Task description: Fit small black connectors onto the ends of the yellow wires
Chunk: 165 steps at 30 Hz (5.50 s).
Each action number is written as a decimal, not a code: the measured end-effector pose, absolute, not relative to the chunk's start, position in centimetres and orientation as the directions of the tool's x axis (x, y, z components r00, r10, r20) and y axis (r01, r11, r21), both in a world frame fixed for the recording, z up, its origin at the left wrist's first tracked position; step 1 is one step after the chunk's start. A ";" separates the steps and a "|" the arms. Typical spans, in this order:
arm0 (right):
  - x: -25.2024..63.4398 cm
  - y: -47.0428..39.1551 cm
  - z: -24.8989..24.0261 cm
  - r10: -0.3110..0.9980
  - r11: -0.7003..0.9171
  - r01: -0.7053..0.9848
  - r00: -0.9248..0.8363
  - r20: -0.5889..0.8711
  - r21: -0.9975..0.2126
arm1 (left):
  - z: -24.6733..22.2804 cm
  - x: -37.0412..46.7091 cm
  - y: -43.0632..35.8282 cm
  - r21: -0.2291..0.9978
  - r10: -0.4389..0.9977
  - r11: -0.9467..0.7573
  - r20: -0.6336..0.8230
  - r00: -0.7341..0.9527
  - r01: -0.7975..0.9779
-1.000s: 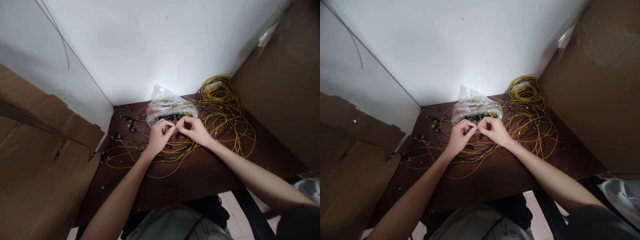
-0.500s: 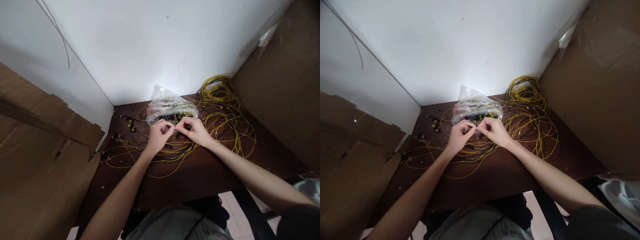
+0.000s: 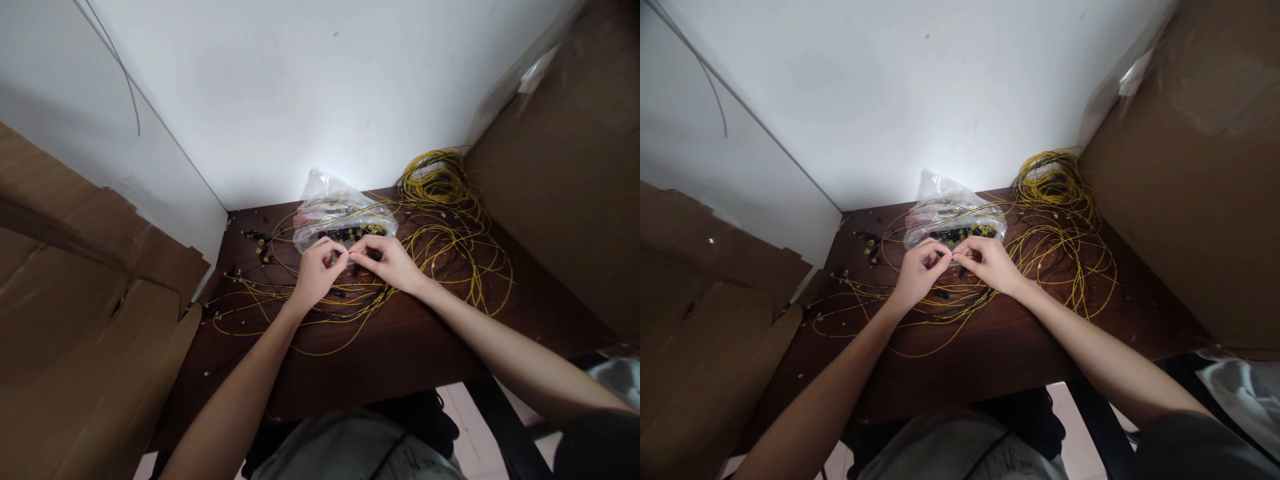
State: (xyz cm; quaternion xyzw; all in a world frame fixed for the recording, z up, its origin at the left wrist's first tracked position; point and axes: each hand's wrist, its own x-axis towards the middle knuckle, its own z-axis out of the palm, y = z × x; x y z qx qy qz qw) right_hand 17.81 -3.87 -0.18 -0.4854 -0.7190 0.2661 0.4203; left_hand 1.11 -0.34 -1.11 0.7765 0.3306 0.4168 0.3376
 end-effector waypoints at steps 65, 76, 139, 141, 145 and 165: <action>18.2 -3.5 0.4 0.980 0.064 0.187 -0.199 0.026 -0.980 | -0.8 0.8 -0.5 0.753 0.708 -0.621 0.419 0.569 0.217; 18.3 -3.6 0.2 0.981 0.083 0.196 -0.187 0.046 -0.977 | -0.7 0.7 -0.6 0.743 0.705 -0.630 0.424 0.569 0.228; 17.1 -3.0 -0.5 0.993 0.121 0.068 -0.021 0.120 -0.990 | -1.3 0.6 0.3 0.914 0.877 -0.362 0.269 0.398 0.180; 17.2 -2.9 -0.6 0.993 0.120 0.074 -0.020 0.119 -0.990 | -1.1 0.6 0.2 0.914 0.883 -0.349 0.248 0.398 0.206; 17.2 -2.6 -0.8 0.992 0.122 0.072 -0.044 0.119 -0.990 | -1.2 0.6 0.2 0.930 0.898 -0.301 0.203 0.391 0.210; 16.8 -2.7 -1.5 0.978 0.204 0.175 -0.071 0.194 -0.963 | -1.0 0.8 0.4 0.974 0.920 -0.217 0.180 0.349 0.069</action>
